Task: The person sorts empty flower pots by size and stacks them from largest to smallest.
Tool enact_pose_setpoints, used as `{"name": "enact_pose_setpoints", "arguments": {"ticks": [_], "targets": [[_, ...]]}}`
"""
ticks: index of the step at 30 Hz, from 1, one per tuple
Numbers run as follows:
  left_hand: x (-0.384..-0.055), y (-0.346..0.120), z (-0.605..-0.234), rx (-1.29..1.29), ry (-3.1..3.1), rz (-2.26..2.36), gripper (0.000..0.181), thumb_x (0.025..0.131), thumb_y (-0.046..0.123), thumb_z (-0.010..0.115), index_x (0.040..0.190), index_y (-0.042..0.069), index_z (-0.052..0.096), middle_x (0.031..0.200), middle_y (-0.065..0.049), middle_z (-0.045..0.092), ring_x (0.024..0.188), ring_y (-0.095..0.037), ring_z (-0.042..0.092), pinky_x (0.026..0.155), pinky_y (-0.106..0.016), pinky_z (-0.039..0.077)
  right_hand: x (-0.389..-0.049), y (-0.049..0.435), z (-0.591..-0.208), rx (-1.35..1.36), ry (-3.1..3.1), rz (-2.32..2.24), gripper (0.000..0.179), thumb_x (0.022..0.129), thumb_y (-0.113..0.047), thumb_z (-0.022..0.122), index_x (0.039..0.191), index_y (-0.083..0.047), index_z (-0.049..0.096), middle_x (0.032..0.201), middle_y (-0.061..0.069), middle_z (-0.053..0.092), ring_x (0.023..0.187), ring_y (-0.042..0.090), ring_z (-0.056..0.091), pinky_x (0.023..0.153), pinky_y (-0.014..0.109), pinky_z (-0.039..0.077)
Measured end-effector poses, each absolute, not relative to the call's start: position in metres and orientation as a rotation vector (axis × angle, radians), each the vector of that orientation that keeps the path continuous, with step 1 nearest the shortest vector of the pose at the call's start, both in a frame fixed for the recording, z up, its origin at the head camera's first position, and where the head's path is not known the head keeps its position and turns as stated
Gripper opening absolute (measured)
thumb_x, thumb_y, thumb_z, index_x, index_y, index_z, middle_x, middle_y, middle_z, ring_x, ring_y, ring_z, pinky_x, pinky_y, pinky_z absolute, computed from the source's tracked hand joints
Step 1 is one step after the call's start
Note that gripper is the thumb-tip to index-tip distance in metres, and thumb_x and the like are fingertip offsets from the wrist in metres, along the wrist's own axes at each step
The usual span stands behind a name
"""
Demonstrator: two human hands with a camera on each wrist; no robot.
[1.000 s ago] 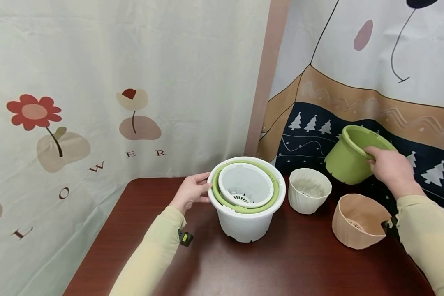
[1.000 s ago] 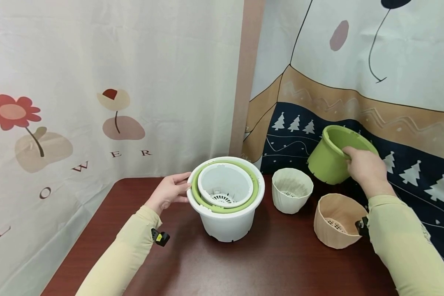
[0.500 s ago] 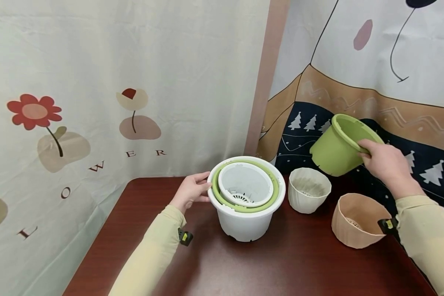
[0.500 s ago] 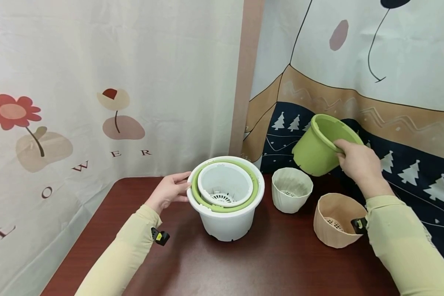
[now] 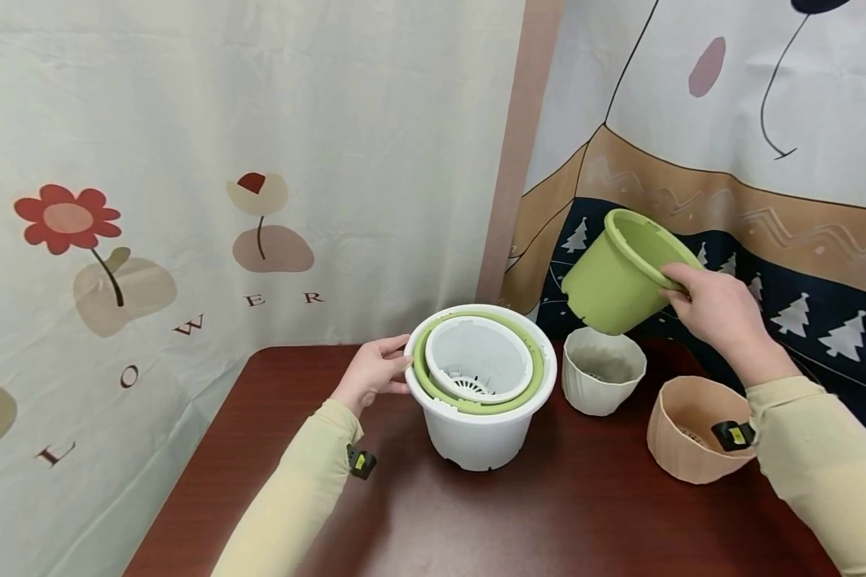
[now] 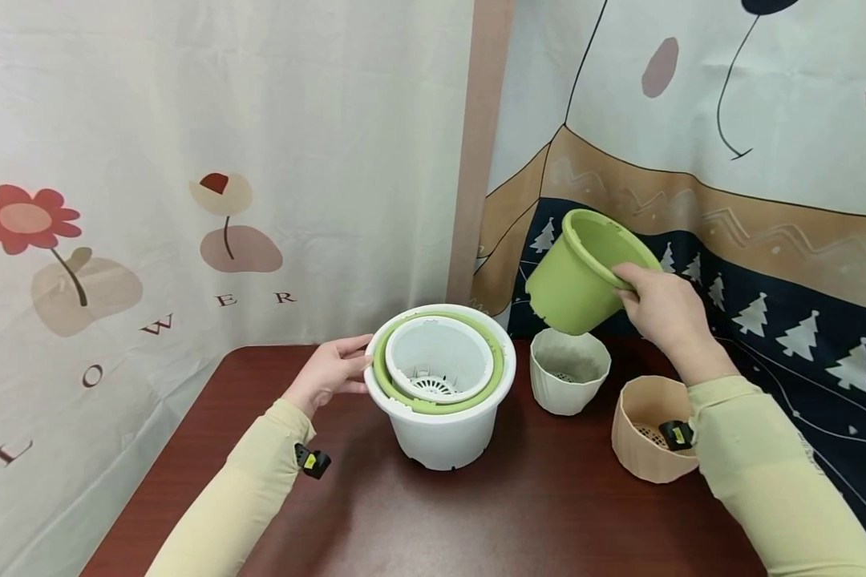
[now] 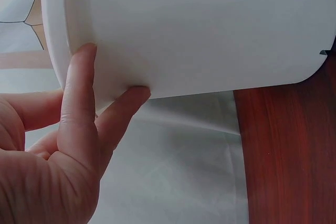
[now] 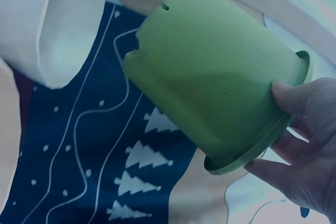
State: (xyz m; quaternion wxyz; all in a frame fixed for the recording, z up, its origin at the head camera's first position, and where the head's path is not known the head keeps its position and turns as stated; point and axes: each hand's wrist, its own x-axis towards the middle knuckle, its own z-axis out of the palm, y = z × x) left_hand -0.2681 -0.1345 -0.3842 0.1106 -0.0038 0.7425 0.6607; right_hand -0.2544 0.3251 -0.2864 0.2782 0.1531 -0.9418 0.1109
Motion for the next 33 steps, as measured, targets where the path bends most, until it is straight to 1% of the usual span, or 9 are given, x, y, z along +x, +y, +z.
{"name": "enact_pose_setpoints", "arguments": {"ticks": [3,8,13,19,26,33], "targets": [[-0.268,-0.135,-0.384,-0.01,2.179,1.942,0.053,0.098,0.001,0.06,0.148,0.002,0.044,0.136,-0.028,0.054,0.088,-0.022,0.069,0.072,-0.042,0.062,-0.254,0.317,-0.285,0.452,-2.497,0.314,0.021,0.085,-0.001,0.074,0.101,-0.009,0.064,0.077,0.014,0.063,0.058,0.032,0.051,0.049,0.052,0.043],[-0.268,-0.135,-0.383,-0.007,2.169,1.949,0.053,0.098,0.0,0.06,0.148,0.002,0.044,0.136,-0.028,0.054,0.089,-0.023,0.069,0.075,-0.045,0.061,-0.252,0.303,-0.282,0.505,-2.448,0.339,0.021,0.083,0.0,0.075,0.099,-0.01,0.064,0.075,0.012,0.063,0.059,0.03,0.051,0.05,0.048,0.043],[-0.268,-0.135,-0.383,-0.016,2.166,1.952,0.053,0.098,0.0,0.059,0.148,0.002,0.044,0.136,-0.028,0.054,0.09,-0.023,0.069,0.076,-0.046,0.061,-0.25,0.288,-0.282,0.548,-2.407,0.372,0.024,0.083,0.001,0.076,0.101,-0.01,0.065,0.079,0.013,0.065,0.062,0.03,0.054,0.052,0.046,0.045],[-0.267,-0.134,-0.384,-0.012,2.175,1.952,0.052,0.098,0.0,0.059,0.148,0.002,0.044,0.136,-0.028,0.054,0.09,-0.023,0.069,0.073,-0.043,0.061,-0.251,0.273,-0.283,0.621,-2.368,0.416,0.025,0.082,0.002,0.077,0.102,-0.009,0.066,0.082,0.012,0.067,0.061,0.026,0.053,0.052,0.041,0.044],[-0.268,-0.135,-0.385,-0.005,2.179,1.943,0.052,0.098,0.001,0.06,0.148,0.002,0.045,0.135,-0.028,0.054,0.089,-0.022,0.069,0.071,-0.04,0.062,-0.25,0.258,-0.284,0.698,-2.322,0.449,0.026,0.08,0.003,0.078,0.098,-0.01,0.067,0.083,0.01,0.068,0.066,0.025,0.056,0.056,0.043,0.047],[-0.268,-0.136,-0.386,0.002,2.181,1.944,0.052,0.098,0.001,0.059,0.148,0.002,0.045,0.136,-0.028,0.054,0.089,-0.022,0.069,0.071,-0.04,0.062,-0.247,0.243,-0.285,0.785,-2.291,0.457,0.028,0.077,0.005,0.08,0.096,-0.01,0.068,0.083,0.006,0.067,0.069,0.022,0.056,0.059,0.04,0.049]]}}
